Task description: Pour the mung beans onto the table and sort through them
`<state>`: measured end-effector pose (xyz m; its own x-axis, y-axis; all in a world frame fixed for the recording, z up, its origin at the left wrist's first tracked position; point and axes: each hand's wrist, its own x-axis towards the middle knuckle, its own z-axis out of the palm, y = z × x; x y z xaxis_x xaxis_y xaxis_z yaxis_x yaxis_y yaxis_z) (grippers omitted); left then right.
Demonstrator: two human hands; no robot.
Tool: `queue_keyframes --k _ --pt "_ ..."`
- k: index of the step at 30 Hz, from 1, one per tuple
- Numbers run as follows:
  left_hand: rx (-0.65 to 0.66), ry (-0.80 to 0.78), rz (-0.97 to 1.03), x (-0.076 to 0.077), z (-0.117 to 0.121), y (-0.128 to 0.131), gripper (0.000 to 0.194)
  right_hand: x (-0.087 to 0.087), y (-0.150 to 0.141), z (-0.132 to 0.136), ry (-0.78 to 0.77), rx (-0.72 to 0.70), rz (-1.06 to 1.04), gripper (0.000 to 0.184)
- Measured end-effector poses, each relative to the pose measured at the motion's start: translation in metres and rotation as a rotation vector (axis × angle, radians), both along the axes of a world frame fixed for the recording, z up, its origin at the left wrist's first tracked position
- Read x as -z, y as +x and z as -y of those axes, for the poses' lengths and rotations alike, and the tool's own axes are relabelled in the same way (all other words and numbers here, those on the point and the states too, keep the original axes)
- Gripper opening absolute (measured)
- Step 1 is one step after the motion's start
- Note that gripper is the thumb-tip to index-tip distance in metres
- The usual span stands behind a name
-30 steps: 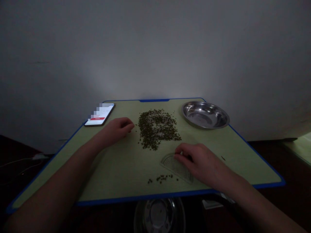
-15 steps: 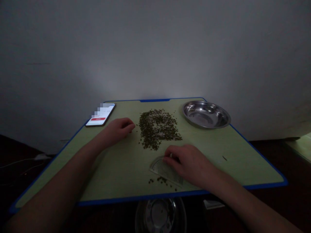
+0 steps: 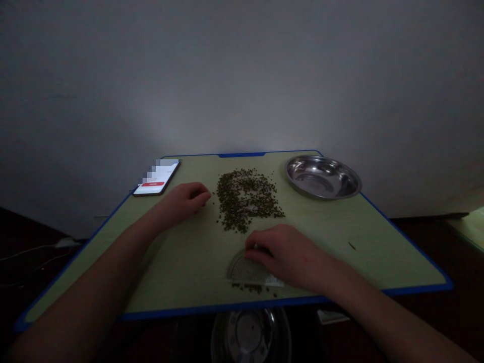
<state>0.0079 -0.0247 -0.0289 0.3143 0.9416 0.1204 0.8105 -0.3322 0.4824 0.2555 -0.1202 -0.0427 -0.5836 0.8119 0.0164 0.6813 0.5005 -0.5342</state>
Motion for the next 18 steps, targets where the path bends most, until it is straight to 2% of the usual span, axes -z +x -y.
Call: queue_keyframes --k 6,18 --pt "0.012 0.018 -0.008 0.0006 -0.0008 -0.0003 0.024 -0.0010 0.0009 0.0042 -0.040 -0.003 0.023 0.020" --pt "0.014 0.013 -0.016 0.0006 -0.0003 -0.0005 0.024 -0.0020 0.0014 0.0063 -0.025 -0.084 0.057 0.020"
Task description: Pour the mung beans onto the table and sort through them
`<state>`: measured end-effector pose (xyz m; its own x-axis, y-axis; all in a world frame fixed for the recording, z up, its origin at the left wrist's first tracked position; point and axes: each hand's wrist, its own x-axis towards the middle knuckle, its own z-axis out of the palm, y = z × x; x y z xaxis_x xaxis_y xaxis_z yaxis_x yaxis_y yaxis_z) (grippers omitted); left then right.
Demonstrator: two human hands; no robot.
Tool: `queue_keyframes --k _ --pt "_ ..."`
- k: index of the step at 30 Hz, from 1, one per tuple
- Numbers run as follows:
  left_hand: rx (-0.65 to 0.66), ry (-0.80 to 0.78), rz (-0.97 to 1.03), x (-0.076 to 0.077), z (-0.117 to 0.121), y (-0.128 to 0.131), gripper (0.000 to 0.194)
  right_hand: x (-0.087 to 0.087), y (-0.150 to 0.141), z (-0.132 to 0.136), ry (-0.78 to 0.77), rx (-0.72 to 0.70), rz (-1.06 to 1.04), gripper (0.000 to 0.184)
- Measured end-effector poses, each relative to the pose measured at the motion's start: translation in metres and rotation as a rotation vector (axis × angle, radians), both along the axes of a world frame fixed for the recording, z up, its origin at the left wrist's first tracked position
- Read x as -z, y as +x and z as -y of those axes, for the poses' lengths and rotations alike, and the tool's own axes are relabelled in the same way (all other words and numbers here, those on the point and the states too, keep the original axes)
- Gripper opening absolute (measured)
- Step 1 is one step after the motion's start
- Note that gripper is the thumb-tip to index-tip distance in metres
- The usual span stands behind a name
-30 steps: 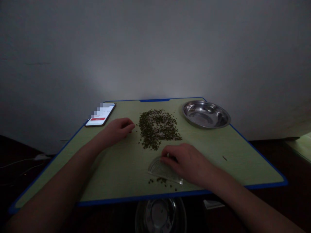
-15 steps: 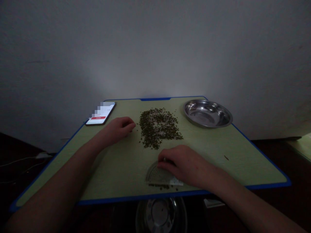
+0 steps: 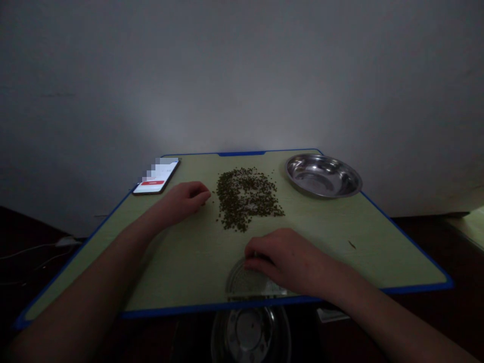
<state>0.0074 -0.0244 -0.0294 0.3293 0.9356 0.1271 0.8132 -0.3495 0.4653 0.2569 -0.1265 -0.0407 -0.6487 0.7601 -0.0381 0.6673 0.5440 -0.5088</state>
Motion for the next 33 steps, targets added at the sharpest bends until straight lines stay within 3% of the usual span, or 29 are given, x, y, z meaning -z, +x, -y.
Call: queue_keyframes --k 33 --pt "-0.010 -0.027 -0.020 0.0004 0.0002 0.0009 0.027 0.0039 -0.0031 0.0005 -0.008 -0.034 -0.045 0.018"
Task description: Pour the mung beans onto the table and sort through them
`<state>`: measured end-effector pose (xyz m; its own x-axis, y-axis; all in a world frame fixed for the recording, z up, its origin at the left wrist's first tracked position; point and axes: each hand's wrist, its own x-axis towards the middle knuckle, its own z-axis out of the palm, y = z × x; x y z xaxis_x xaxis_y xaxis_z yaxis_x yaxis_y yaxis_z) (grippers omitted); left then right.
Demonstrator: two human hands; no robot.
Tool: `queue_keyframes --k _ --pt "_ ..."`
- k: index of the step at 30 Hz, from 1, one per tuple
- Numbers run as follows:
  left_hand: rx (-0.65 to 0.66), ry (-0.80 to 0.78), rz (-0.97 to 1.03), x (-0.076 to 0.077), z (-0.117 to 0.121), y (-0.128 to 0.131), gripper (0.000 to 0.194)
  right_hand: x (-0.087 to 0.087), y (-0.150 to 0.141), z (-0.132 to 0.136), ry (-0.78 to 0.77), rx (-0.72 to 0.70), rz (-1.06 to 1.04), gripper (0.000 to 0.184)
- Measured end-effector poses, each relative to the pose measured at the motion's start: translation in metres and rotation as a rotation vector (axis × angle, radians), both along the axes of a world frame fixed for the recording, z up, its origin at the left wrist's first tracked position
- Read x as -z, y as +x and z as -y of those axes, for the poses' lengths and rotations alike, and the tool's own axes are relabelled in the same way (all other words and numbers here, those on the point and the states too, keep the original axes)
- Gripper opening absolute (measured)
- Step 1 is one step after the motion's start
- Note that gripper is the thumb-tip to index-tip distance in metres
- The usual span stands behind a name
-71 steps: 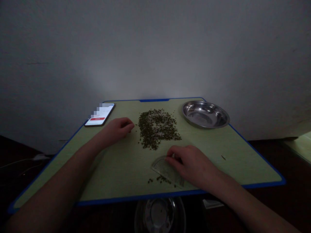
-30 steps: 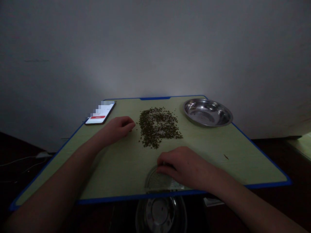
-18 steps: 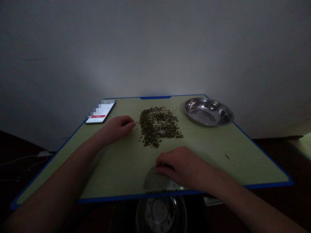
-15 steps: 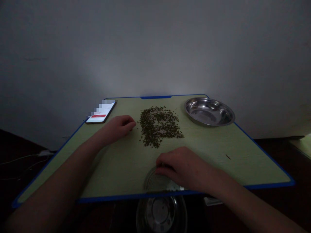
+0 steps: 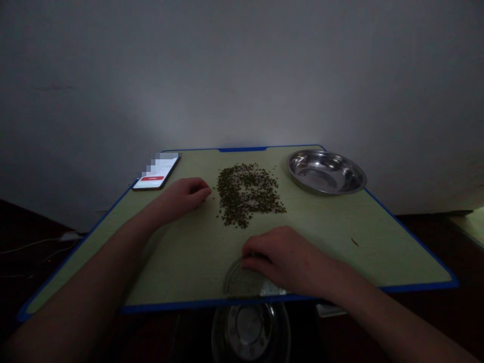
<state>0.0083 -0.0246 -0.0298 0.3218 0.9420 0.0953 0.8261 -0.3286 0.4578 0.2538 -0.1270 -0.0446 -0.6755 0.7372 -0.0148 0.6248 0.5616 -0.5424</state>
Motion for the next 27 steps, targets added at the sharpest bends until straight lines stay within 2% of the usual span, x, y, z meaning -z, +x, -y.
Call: queue_keyframes --k 27 --pt "0.012 0.007 -0.022 0.0004 0.0002 0.0000 0.028 0.0022 0.0001 0.0007 -0.038 0.047 -0.039 0.021"
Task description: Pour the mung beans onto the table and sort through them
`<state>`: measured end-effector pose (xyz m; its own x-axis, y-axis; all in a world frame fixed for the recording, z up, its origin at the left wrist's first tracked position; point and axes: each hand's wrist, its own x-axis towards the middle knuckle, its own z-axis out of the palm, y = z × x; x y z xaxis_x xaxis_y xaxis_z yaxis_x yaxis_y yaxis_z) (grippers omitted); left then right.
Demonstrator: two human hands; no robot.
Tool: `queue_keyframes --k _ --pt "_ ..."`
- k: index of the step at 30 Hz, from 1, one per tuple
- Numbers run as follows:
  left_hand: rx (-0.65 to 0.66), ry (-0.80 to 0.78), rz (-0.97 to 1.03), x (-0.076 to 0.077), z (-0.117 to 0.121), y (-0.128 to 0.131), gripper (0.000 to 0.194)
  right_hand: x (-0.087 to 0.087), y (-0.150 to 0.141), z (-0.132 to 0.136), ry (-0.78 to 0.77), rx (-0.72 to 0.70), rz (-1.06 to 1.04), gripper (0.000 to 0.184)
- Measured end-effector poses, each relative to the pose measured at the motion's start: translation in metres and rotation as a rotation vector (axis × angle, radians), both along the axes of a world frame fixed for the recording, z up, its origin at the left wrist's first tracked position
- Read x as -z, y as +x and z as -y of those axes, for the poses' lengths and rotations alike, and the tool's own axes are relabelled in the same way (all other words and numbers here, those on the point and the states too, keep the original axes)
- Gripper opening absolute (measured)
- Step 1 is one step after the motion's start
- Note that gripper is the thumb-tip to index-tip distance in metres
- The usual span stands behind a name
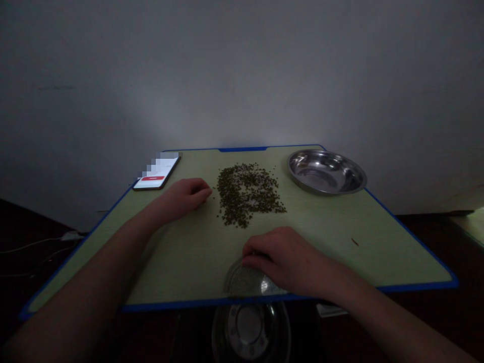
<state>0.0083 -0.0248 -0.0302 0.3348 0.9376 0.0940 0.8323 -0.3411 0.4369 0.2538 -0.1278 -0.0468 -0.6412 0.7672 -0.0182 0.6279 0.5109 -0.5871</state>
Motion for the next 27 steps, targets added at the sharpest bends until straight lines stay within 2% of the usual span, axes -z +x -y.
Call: queue_keyframes --k 27 --pt "-0.014 0.004 0.015 -0.0012 0.0009 -0.0006 0.027 -0.0009 0.0017 0.0015 -0.056 0.006 -0.057 0.022"
